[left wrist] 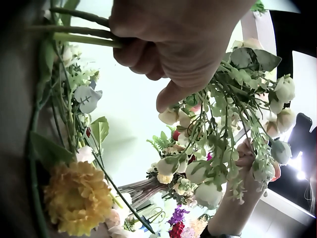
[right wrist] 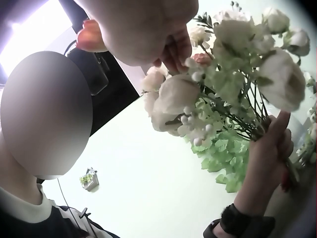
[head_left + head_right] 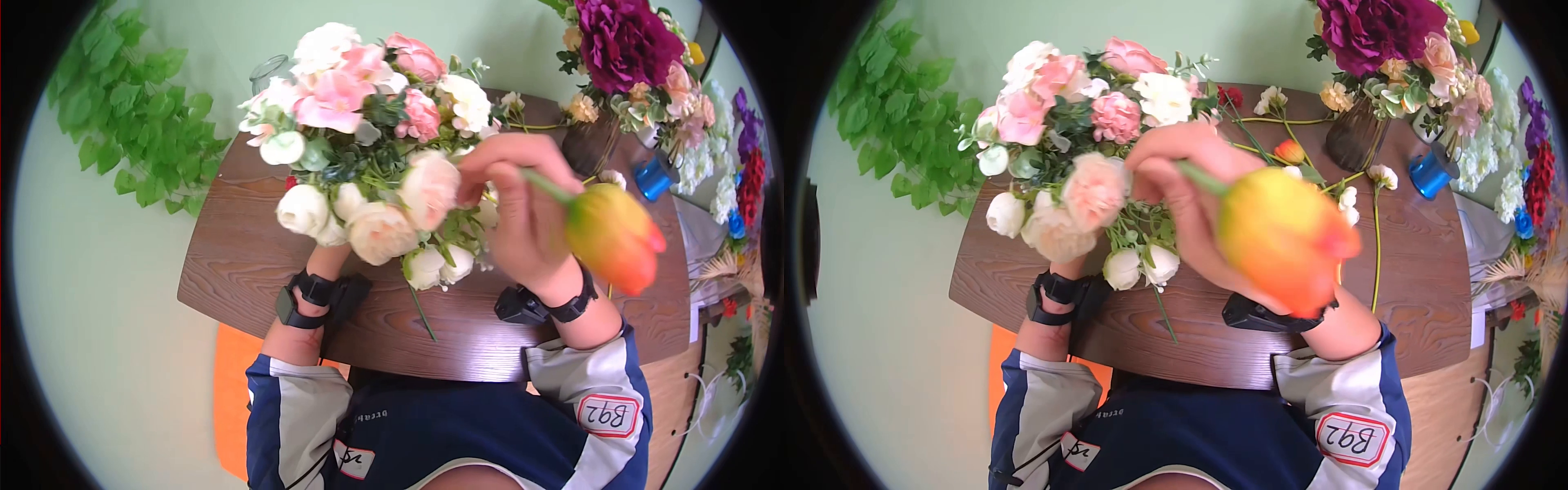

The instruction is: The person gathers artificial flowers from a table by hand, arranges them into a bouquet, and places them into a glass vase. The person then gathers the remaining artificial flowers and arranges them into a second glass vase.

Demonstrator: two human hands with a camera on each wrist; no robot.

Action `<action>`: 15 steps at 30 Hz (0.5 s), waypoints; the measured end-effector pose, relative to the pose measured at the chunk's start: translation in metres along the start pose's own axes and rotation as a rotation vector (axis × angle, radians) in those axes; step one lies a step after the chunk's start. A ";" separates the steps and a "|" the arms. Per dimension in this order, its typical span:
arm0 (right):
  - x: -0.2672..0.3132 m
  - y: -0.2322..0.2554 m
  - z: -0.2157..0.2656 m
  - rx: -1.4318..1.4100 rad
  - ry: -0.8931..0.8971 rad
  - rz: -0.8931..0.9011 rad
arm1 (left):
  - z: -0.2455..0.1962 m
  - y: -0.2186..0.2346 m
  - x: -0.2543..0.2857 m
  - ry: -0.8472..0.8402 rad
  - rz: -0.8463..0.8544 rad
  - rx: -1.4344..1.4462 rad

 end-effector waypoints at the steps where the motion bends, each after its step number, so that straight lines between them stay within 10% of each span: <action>1: 0.001 0.007 -0.001 -0.048 -0.019 -0.041 | -0.001 0.000 -0.010 -0.014 -0.013 0.011; 8: 0.001 0.003 -0.013 -0.292 -0.133 -0.023 | -0.011 -0.001 -0.016 -0.076 -0.107 0.114; 9: 0.002 -0.003 -0.020 -0.319 -0.200 0.013 | 0.011 -0.013 -0.021 0.115 0.093 0.223; 12: 0.002 -0.005 -0.021 -0.245 -0.209 0.009 | 0.020 -0.040 -0.016 -0.206 -0.043 -0.253; 15: 0.003 -0.002 -0.024 -0.151 -0.187 -0.034 | 0.037 -0.052 -0.015 -0.090 0.046 0.070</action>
Point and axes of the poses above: each hand's wrist, its own x-axis away from the middle knuckle, its own y-axis out of the back of the hand, z = x × y, the point moved 7 cm from there along -x, towards the middle knuckle, and after that the axes turned 4 degrees about z, right-handed, at the moved point
